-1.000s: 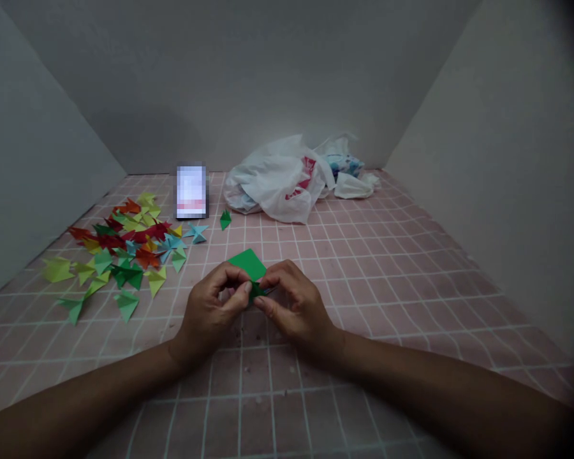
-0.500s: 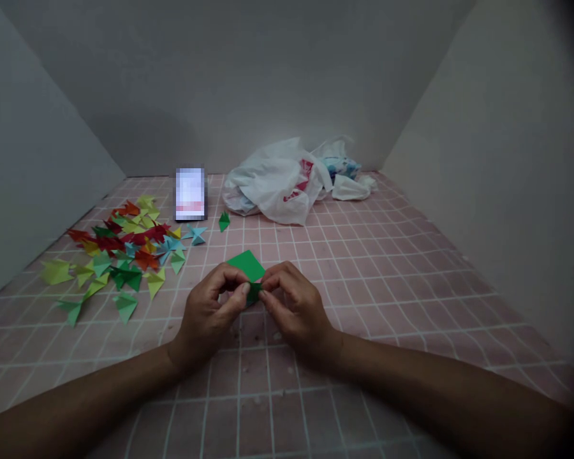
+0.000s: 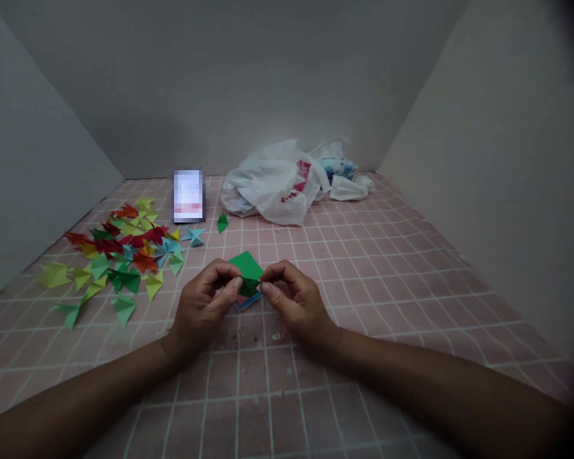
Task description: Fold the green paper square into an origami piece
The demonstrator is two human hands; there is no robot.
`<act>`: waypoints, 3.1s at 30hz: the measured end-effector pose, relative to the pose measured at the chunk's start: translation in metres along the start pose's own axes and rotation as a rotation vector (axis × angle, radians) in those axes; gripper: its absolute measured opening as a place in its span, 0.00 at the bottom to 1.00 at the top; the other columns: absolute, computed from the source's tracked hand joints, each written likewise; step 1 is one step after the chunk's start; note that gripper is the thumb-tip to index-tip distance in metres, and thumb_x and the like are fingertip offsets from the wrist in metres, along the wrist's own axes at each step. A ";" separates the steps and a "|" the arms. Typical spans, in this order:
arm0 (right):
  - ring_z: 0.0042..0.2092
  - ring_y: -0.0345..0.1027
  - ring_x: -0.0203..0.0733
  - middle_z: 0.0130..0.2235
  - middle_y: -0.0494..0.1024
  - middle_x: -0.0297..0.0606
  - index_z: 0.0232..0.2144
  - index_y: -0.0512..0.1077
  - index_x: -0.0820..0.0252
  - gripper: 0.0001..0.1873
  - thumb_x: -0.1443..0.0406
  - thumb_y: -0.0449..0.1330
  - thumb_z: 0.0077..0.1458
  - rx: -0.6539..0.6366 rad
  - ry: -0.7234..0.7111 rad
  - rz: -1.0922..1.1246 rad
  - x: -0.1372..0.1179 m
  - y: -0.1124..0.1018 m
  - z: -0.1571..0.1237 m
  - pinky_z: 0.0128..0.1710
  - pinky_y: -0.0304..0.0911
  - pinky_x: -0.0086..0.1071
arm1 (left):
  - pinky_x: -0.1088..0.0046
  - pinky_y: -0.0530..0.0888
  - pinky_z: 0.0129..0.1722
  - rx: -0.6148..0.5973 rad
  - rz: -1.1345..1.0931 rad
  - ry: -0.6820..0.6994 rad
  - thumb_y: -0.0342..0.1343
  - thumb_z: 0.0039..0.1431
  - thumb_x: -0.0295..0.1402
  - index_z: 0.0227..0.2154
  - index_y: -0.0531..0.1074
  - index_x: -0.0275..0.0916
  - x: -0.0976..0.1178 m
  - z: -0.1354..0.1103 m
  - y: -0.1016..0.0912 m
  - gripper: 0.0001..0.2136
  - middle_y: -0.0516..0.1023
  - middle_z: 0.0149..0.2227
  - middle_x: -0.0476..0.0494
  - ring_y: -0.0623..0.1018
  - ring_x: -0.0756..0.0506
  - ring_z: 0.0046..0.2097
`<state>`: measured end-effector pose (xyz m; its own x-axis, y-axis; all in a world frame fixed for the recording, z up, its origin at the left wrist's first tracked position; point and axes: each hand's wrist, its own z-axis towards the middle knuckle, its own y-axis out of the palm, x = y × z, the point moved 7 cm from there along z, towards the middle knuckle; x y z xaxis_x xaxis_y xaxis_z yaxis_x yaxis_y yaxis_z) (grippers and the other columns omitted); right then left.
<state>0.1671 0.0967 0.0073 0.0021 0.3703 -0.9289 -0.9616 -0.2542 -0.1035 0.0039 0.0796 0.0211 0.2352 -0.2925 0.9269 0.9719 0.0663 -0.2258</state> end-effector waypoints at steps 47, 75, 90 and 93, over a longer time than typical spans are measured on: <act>0.32 0.66 0.37 0.31 0.72 0.36 0.32 0.68 0.60 0.06 0.72 0.54 0.61 -0.079 -0.182 -0.225 -0.013 0.009 -0.005 0.33 0.61 0.31 | 0.76 0.72 0.32 -0.019 -0.130 -0.200 0.59 0.58 0.34 0.32 0.73 0.37 -0.010 -0.008 0.012 0.05 0.73 0.30 0.50 0.74 0.50 0.32; 0.33 0.65 0.37 0.32 0.70 0.36 0.33 0.67 0.60 0.07 0.71 0.52 0.65 -0.090 -0.174 -0.214 -0.012 0.009 -0.005 0.34 0.60 0.32 | 0.77 0.73 0.31 0.005 -0.070 -0.145 0.59 0.58 0.33 0.33 0.73 0.38 -0.005 -0.009 0.009 0.04 0.74 0.30 0.50 0.74 0.51 0.31; 0.33 0.65 0.37 0.32 0.71 0.34 0.32 0.67 0.58 0.03 0.71 0.56 0.56 -0.082 -0.097 -0.149 -0.007 0.008 -0.004 0.34 0.61 0.32 | 0.74 0.73 0.32 -0.004 -0.012 -0.116 0.58 0.60 0.33 0.34 0.73 0.38 -0.007 -0.011 0.009 0.04 0.74 0.31 0.49 0.75 0.50 0.31; 0.32 0.63 0.36 0.30 0.70 0.33 0.32 0.67 0.58 0.03 0.69 0.55 0.59 -0.062 -0.060 -0.134 -0.004 0.006 -0.003 0.32 0.60 0.31 | 0.74 0.73 0.31 0.015 0.004 -0.141 0.58 0.59 0.34 0.34 0.73 0.38 -0.008 -0.011 0.007 0.05 0.74 0.30 0.49 0.75 0.50 0.31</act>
<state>0.1617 0.0908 0.0091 0.1112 0.4567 -0.8827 -0.9350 -0.2530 -0.2487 0.0086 0.0717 0.0088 0.2366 -0.1557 0.9590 0.9706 0.0822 -0.2261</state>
